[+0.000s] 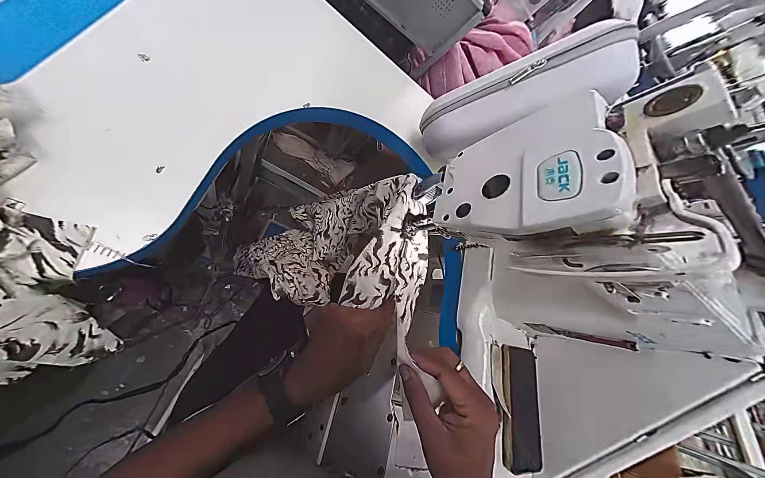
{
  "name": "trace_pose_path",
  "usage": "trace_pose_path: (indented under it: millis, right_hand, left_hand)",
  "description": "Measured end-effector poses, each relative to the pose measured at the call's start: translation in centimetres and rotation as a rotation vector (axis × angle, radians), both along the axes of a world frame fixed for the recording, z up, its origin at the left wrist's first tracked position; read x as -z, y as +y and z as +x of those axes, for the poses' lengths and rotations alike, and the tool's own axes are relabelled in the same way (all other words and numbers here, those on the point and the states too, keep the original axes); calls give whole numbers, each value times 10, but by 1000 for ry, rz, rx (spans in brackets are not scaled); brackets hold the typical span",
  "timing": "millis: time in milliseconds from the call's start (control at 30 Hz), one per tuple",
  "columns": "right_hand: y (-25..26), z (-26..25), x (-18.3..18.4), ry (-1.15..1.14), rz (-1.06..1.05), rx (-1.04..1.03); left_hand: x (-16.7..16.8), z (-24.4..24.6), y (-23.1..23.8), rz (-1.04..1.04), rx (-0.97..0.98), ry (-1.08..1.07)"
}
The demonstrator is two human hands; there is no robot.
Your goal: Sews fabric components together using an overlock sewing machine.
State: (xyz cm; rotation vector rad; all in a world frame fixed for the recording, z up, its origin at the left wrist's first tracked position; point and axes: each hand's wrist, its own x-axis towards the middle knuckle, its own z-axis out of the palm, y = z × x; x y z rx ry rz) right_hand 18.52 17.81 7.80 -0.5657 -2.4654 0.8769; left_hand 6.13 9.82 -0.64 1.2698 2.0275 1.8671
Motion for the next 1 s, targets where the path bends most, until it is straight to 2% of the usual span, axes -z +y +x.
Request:
trace_pose_path:
  millis: [67,167,267,400,567,733,800,900,1000]
  right_hand:
    - [1,-2,5,23,137,-18]
    - [4,-7,11,19,479,-65]
    - [6,-15,19,40,623,-52]
    - [17,-27,31,130,630,-21]
    - [21,-40,48,225,550,27]
    - [33,-57,46,192,452,125]
    - [34,-60,46,123,451,129]
    - [35,-62,47,31,456,92]
    - [28,-59,50,23,472,65]
  left_hand:
    - [-2,-3,4,-9,24,-61]
    - [-6,-6,8,-30,30,-86]
    - [-10,-11,11,-53,52,-86]
    - [-7,-4,11,12,-37,-45]
    - [1,-17,33,93,-201,126]
    - [-4,-32,58,15,-298,230]
    - [-4,-33,60,-40,-288,237]
    - [-2,-36,58,-6,-235,235]
    - [-30,-58,39,21,-132,178]
